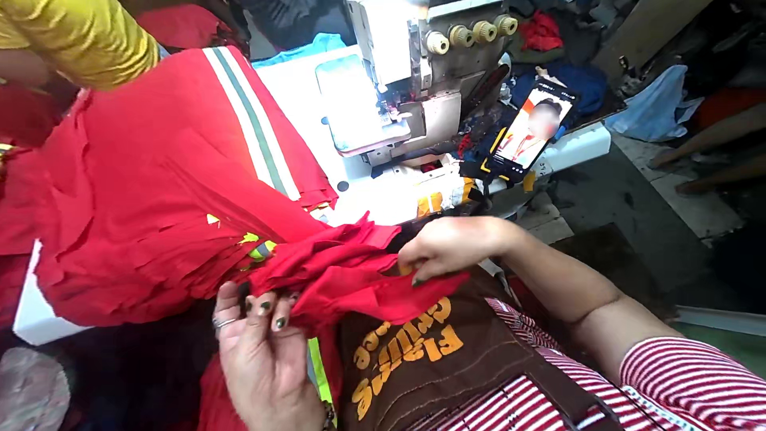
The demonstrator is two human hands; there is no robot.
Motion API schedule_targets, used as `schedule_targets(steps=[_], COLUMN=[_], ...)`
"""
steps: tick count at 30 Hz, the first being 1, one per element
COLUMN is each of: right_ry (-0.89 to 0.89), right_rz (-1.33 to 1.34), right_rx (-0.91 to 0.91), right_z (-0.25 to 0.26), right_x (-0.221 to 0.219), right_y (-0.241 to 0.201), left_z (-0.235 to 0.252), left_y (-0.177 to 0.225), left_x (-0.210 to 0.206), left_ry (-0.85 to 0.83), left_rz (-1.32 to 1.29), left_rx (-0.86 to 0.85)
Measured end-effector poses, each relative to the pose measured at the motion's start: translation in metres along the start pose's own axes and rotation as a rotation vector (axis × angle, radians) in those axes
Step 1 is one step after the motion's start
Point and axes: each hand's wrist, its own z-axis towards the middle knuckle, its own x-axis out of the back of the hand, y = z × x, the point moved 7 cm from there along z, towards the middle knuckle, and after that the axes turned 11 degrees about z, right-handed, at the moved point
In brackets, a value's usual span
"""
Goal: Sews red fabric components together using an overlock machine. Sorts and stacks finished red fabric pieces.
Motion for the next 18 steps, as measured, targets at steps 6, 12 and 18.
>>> schedule_targets(steps=[6,12,18], right_ry=[0.2,0.26,0.124], right_rz=[-0.02,-0.108,0.07], right_rx=[0.076,0.201,0.182], right_z=[-0.023,0.012,0.017], right_x=[0.046,0.017,0.02], right_y=[0.001,-0.03,-0.022], left_z=[0.0,-0.017,-0.026], left_y=[0.0,-0.031,-0.049], left_x=[-0.011,-0.068,-0.075], left_ry=[0.033,-0.356,-0.483], left_rz=[0.142,0.373,0.314], left_rx=[0.011,0.144,0.263])
